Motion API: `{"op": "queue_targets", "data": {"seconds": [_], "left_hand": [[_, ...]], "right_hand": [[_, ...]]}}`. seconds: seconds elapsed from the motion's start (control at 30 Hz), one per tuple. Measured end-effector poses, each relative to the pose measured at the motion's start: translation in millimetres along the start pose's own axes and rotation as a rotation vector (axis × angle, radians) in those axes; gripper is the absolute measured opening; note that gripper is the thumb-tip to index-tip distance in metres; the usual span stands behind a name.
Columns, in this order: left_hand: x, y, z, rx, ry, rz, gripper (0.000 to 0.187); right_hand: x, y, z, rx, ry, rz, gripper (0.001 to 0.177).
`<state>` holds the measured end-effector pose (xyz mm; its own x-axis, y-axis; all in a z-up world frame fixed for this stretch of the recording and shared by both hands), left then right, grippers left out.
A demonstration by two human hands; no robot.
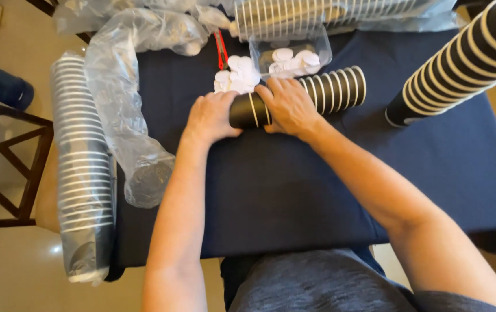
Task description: Applying circular adhesive labels to the exterior of disposable coffee cups at a workspace.
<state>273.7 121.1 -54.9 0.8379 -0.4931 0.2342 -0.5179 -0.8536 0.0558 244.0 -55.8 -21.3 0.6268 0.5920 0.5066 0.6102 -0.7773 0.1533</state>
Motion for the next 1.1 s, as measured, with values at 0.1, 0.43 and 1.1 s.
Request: {"op": "queue_targets", "data": {"seconds": [0.1,0.43,1.1], "left_hand": [[-9.3,-3.7,-28.8,-0.071,-0.184,-0.145,0.093],[-106.3,26.1,-88.5,-0.674,0.293,-0.671,0.097],[-88.8,163.8,-6.9,-1.270,0.157,-0.509,0.096]], "right_hand": [[-0.7,-1.4,-5.0,0.001,0.007,-0.004,0.105],[1.7,7.6,-9.6,0.036,0.038,0.041,0.118],[25.7,190.1,117.6,0.012,-0.714,0.351,0.041]]}}
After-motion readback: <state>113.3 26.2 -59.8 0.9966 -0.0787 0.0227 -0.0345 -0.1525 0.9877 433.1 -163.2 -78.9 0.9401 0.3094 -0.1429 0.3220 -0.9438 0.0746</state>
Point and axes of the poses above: each hand's wrist, its own x-axis towards the middle knuckle, its own z-axis out of the palm, y = z × x, the point moved 6 cm from there along x, towards the middle knuckle, and after that the axes turned 4 degrees about y, right-handed, at the moved point
